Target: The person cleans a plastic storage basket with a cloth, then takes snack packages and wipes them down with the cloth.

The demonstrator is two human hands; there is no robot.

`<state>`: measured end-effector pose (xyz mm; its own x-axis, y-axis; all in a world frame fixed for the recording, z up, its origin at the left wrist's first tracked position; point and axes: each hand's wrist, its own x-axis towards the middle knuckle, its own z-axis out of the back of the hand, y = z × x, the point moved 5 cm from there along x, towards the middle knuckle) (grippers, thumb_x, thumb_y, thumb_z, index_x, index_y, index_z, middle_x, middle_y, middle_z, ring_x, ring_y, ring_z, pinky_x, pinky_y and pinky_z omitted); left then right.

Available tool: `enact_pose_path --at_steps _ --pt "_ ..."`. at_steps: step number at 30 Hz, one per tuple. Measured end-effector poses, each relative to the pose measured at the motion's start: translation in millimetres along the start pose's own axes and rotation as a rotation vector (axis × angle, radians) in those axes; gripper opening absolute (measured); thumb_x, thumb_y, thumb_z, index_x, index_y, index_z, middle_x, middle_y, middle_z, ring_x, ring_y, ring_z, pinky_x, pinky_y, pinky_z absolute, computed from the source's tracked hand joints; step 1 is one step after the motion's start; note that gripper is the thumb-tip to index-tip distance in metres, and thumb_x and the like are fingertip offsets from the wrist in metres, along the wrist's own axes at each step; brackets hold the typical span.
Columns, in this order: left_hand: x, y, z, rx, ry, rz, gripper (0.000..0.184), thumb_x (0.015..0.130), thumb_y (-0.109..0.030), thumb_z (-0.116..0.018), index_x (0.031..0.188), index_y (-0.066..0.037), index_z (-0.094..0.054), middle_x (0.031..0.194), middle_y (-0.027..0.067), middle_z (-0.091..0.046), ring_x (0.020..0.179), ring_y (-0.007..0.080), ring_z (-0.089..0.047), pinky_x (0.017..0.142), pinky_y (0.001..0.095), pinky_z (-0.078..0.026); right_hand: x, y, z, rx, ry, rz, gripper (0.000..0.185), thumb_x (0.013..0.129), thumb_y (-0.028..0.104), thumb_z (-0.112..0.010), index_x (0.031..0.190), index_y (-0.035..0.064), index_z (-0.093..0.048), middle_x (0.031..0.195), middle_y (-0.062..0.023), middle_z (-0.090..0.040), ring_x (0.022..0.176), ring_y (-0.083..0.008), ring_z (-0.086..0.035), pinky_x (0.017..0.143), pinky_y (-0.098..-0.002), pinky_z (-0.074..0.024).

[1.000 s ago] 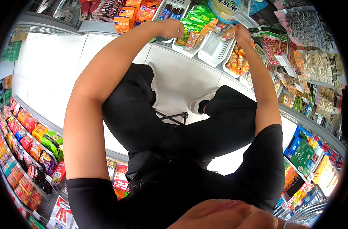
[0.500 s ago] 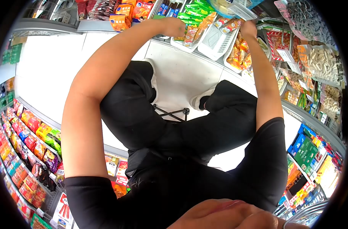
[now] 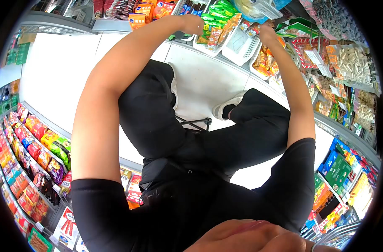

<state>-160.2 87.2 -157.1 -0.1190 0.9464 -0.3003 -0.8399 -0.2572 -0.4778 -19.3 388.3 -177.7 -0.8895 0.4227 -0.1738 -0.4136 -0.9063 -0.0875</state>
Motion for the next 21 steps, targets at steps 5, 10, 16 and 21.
enact_pose_path --at_steps 5,10,16,21 --pt "0 -13 6 0.039 0.092 0.050 0.027 0.089 -0.028 -0.065 0.103 -0.006 -0.071 0.100 0.0134 -0.072 0.096 0.0308 -0.068 0.086 0.0417 -0.052 -33 42 24 0.138 0.486 -0.009 0.021 0.085 0.007 -0.063 0.102 -0.0053 -0.066 0.099 -0.0242 -0.070 0.082 -0.0346 -0.073 0.079 -0.0440 -0.0569" --pt "-5 -30 16 0.042 -0.011 0.013 0.042 0.087 -0.031 -0.065 0.119 -0.003 -0.064 0.112 0.0208 -0.067 0.107 0.0359 -0.065 0.092 0.0449 -0.050 -70 102 58 0.076 0.072 0.431 0.036 0.085 0.004 -0.061 0.121 0.0040 -0.062 0.111 -0.0207 -0.065 0.090 -0.0320 -0.070 0.077 -0.0446 -0.0560" --pt "-1 -40 15 0.044 -0.066 0.063 0.059 0.090 -0.023 -0.068 0.142 -0.011 -0.043 0.140 0.0183 -0.047 0.125 0.0350 -0.055 0.104 0.0431 -0.046 -66 140 59 0.101 -0.243 0.593 0.049 0.087 0.003 -0.056 0.135 0.0125 -0.051 0.130 -0.0116 -0.057 0.099 -0.0333 -0.068 0.078 -0.0450 -0.0563" --pt "7 -43 6 0.035 0.087 0.049 0.048 0.089 -0.018 -0.067 0.135 -0.016 -0.054 0.144 0.0143 -0.044 0.125 0.0335 -0.055 0.104 0.0409 -0.046 -52 139 46 0.060 -0.142 0.592 0.031 0.088 0.005 -0.057 0.118 0.0102 -0.063 0.110 -0.0088 -0.065 0.096 -0.0318 -0.068 0.075 -0.0446 -0.0562"
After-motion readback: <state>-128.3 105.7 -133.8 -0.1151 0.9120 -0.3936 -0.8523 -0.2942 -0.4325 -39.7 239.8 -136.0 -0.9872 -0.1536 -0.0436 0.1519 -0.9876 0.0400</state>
